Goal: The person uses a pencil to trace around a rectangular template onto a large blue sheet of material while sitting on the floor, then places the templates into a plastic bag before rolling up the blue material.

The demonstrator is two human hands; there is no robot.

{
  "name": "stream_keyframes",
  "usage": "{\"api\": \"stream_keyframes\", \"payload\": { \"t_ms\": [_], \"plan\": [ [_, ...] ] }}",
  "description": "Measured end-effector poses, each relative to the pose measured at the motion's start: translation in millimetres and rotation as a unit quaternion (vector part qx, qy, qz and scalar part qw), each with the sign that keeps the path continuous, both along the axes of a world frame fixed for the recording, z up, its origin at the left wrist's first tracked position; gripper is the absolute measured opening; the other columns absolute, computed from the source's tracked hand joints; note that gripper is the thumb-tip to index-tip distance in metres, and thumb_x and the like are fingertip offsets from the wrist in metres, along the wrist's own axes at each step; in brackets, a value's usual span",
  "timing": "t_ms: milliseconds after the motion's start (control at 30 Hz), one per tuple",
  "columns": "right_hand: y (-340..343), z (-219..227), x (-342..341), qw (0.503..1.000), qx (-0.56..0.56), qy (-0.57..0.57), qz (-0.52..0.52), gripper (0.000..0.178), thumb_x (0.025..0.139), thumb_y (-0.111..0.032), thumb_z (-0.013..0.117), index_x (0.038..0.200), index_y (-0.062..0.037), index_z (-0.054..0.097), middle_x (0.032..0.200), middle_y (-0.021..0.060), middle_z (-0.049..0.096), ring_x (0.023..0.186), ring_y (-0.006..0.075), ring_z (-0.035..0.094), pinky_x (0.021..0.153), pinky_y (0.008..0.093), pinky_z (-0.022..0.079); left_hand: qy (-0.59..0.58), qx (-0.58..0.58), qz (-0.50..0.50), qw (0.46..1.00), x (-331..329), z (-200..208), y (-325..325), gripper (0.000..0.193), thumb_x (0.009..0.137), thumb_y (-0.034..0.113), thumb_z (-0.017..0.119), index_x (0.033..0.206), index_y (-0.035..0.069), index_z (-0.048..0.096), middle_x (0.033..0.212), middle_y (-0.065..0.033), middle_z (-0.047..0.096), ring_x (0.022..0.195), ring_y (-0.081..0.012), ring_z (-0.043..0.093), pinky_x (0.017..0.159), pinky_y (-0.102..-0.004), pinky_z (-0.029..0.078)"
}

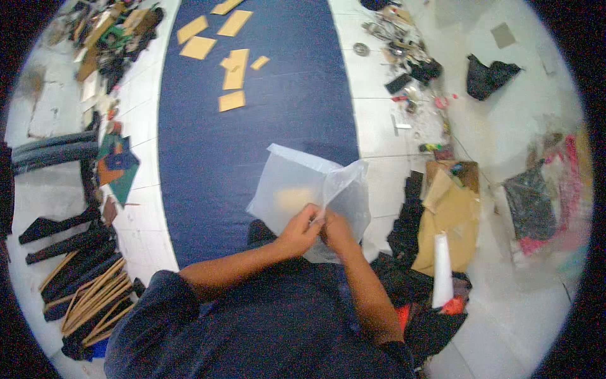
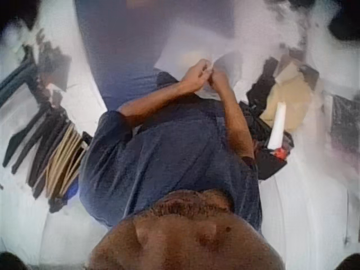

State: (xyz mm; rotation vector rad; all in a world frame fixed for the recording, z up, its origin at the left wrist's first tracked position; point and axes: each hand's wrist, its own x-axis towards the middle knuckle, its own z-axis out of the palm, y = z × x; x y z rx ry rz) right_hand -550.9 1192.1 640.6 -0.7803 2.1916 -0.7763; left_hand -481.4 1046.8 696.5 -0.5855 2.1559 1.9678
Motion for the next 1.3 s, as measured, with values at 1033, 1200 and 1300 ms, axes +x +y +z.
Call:
{"api": "stream_keyframes", "payload": {
  "t_ms": [1033, 1200, 1300],
  "plan": [
    [728, -196, -415, 0.711, 0.060, 0.142, -0.686, 0.030, 0.099, -0.028, 0.061, 0.116, -0.0029, 0.059, 0.096, 0.0073, 0.067, 0.077, 0.0145, 0.065, 0.061, 0.0283, 0.050, -0.337, -0.217, 0.101, 0.911, 39, -194, 243, 0.053, 0.101, 0.038, 0.052, 0.132, -0.004, 0.040, 0.110, -0.0157, 0.059, 0.098, -0.0246, 0.053, 0.095, -0.0460, 0.041],
    [758, -172, -463, 0.714, 0.010, 0.164, -0.681, 0.026, 0.099, -0.026, 0.061, 0.113, -0.0036, 0.058, 0.094, 0.0088, 0.066, 0.077, 0.0150, 0.064, 0.061, 0.0290, 0.051, -0.435, -0.119, 0.252, 0.856, -54, -187, 272, 0.054, 0.101, 0.036, 0.052, 0.130, -0.008, 0.041, 0.105, -0.0153, 0.057, 0.099, -0.0273, 0.051, 0.093, -0.0452, 0.042],
    [732, -159, -489, 0.725, -0.037, 0.134, -0.675, 0.024, 0.099, -0.025, 0.061, 0.111, -0.0040, 0.057, 0.092, 0.0096, 0.066, 0.077, 0.0153, 0.064, 0.061, 0.0295, 0.051, -0.523, -0.132, 0.196, 0.819, -55, -192, 258, 0.062, 0.099, 0.034, 0.056, 0.138, -0.010, 0.037, 0.112, -0.0168, 0.058, 0.103, -0.0277, 0.052, 0.095, -0.0432, 0.042]
  ]
}}
